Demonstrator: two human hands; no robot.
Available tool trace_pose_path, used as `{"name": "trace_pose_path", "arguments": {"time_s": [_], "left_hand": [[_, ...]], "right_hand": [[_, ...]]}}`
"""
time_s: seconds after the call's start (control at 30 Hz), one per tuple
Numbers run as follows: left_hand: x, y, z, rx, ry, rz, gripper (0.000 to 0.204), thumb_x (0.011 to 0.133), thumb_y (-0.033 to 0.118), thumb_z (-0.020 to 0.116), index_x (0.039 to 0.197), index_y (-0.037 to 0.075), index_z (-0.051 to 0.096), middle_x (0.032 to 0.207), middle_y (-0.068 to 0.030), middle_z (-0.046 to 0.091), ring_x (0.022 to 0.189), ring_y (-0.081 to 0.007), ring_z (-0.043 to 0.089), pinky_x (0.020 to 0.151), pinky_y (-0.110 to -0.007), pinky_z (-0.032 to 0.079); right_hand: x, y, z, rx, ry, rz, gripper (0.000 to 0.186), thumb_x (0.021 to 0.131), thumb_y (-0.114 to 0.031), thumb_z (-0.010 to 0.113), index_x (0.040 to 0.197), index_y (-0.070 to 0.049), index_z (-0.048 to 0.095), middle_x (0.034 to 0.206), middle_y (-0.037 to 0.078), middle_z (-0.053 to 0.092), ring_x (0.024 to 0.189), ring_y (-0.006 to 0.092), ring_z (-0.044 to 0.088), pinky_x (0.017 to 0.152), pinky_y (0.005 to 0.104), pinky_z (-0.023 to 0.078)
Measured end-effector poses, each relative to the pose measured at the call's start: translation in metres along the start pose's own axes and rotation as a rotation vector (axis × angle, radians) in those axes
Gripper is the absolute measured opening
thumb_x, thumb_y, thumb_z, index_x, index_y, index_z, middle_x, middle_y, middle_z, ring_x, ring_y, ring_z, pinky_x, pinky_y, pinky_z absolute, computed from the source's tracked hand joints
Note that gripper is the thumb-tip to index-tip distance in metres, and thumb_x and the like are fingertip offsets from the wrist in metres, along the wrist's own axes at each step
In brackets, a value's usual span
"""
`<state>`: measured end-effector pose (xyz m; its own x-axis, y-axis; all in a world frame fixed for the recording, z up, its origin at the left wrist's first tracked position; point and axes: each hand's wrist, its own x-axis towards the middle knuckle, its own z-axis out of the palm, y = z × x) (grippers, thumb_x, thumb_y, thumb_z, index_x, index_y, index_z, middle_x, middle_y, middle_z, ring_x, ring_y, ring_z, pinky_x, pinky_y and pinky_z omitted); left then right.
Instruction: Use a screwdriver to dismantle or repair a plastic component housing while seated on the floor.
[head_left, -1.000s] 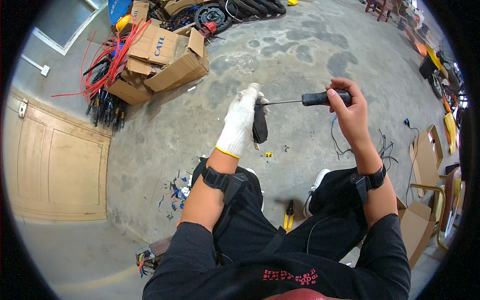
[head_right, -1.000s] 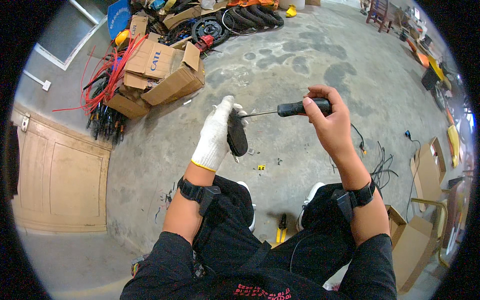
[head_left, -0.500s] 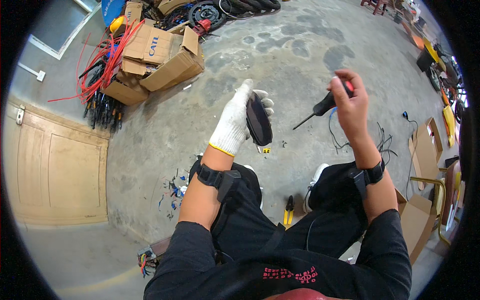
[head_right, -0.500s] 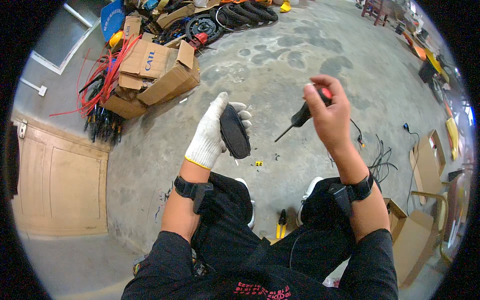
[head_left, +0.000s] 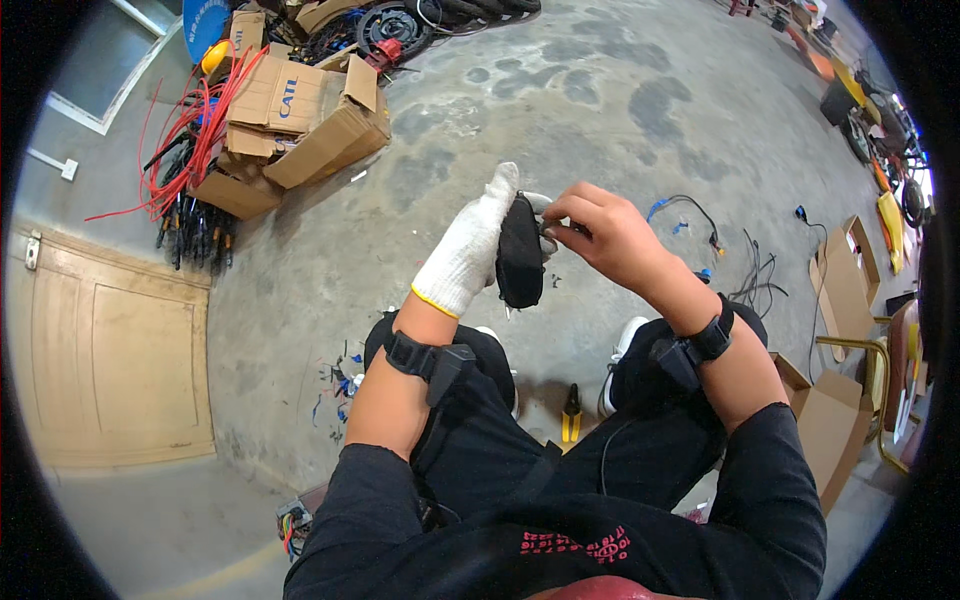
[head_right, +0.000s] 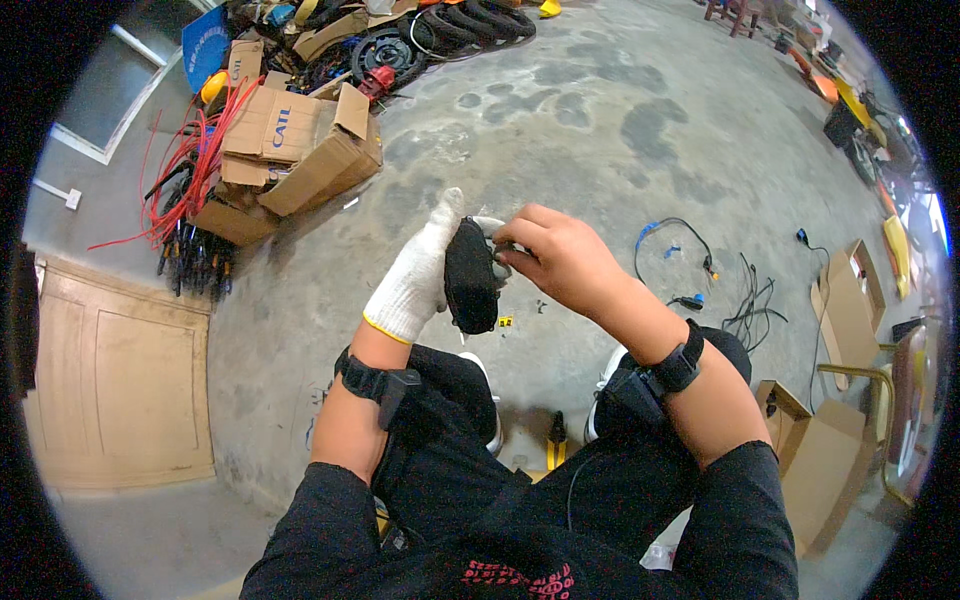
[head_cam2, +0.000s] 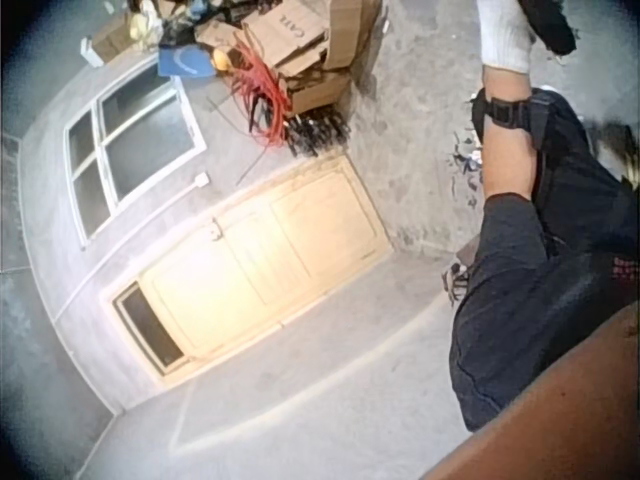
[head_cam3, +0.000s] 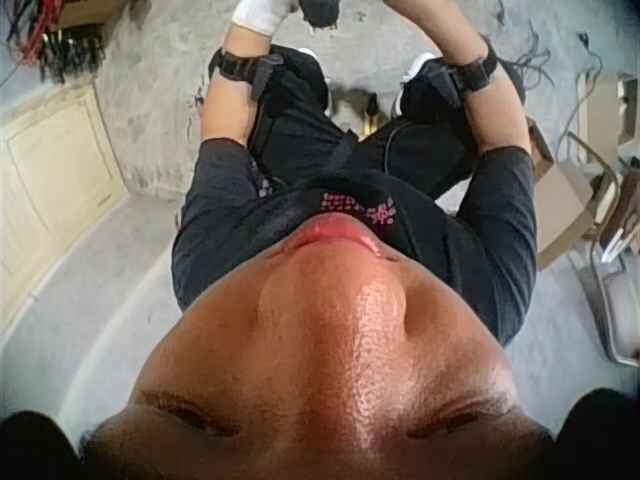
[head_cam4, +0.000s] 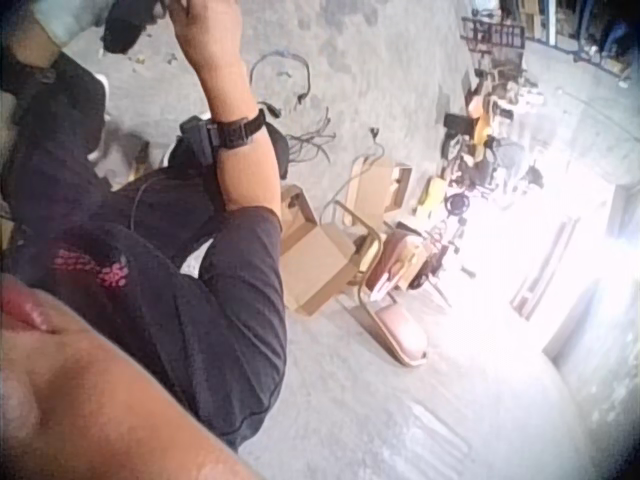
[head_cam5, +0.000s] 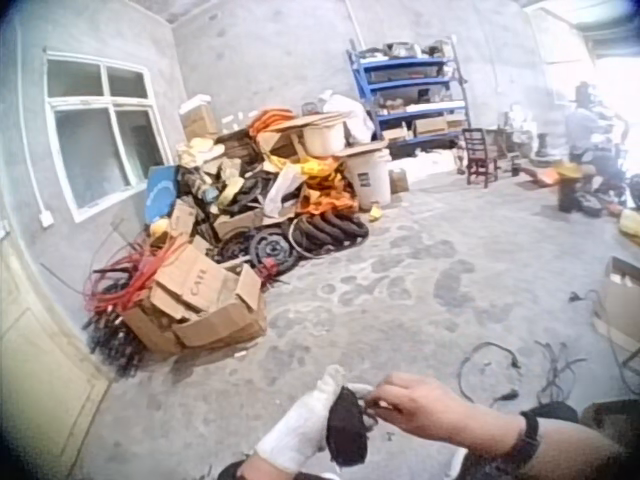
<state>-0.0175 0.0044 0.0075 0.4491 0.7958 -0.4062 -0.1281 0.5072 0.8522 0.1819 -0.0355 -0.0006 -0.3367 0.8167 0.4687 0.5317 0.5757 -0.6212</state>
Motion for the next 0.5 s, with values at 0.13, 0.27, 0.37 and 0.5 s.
{"name": "trace_pose_path", "arguments": {"time_s": [0.13, 0.27, 0.37, 0.5], "left_hand": [[-0.001, -0.0008, -0.0014, 0.021, 0.011, -0.053, 0.074, 0.094, 0.068, 0.046, 0.107, -0.001, 0.067, 0.087, -0.0127, 0.071, 0.071, -0.0217, 0.07, 0.062, -0.034, 0.061], [0.0021, -0.0053, -0.0023, 0.053, -0.006, -0.014, 0.075, 0.094, 0.07, 0.045, 0.107, 0.0, 0.068, 0.088, -0.0115, 0.071, 0.072, -0.0204, 0.07, 0.064, -0.033, 0.06], [0.0005, -0.0046, -0.0023, 0.102, 0.005, -0.008, 0.074, 0.093, 0.071, 0.044, 0.106, 0.002, 0.069, 0.087, -0.0105, 0.071, 0.072, -0.0196, 0.07, 0.065, -0.032, 0.06], [-0.0052, -0.0001, -0.0008, 0.219, 0.035, -0.031, 0.074, 0.093, 0.073, 0.042, 0.102, 0.005, 0.07, 0.084, -0.0081, 0.071, 0.071, -0.0179, 0.069, 0.064, -0.03, 0.058]], "right_hand": [[0.0007, -0.0013, 0.0031, -0.027, -0.02, -0.028, 0.018, 0.083, -0.012, 0.073, 0.098, -0.008, 0.066, 0.093, 0.011, 0.062, 0.081, 0.0331, 0.064, 0.07, 0.0415, 0.053], [0.0001, -0.0003, 0.005, -0.065, -0.017, -0.063, 0.016, 0.083, -0.013, 0.073, 0.096, -0.008, 0.065, 0.092, 0.011, 0.061, 0.08, 0.0331, 0.064, 0.069, 0.042, 0.053], [0.0, -0.0007, 0.0053, -0.082, -0.031, -0.05, 0.018, 0.079, -0.003, 0.074, 0.093, -0.005, 0.064, 0.092, 0.01, 0.062, 0.08, 0.032, 0.064, 0.069, 0.0395, 0.053], [0.0001, -0.0029, 0.0056, -0.098, -0.028, -0.073, 0.019, 0.078, -0.003, 0.075, 0.093, -0.005, 0.063, 0.092, 0.01, 0.061, 0.079, 0.032, 0.064, 0.068, 0.0398, 0.053]]}}
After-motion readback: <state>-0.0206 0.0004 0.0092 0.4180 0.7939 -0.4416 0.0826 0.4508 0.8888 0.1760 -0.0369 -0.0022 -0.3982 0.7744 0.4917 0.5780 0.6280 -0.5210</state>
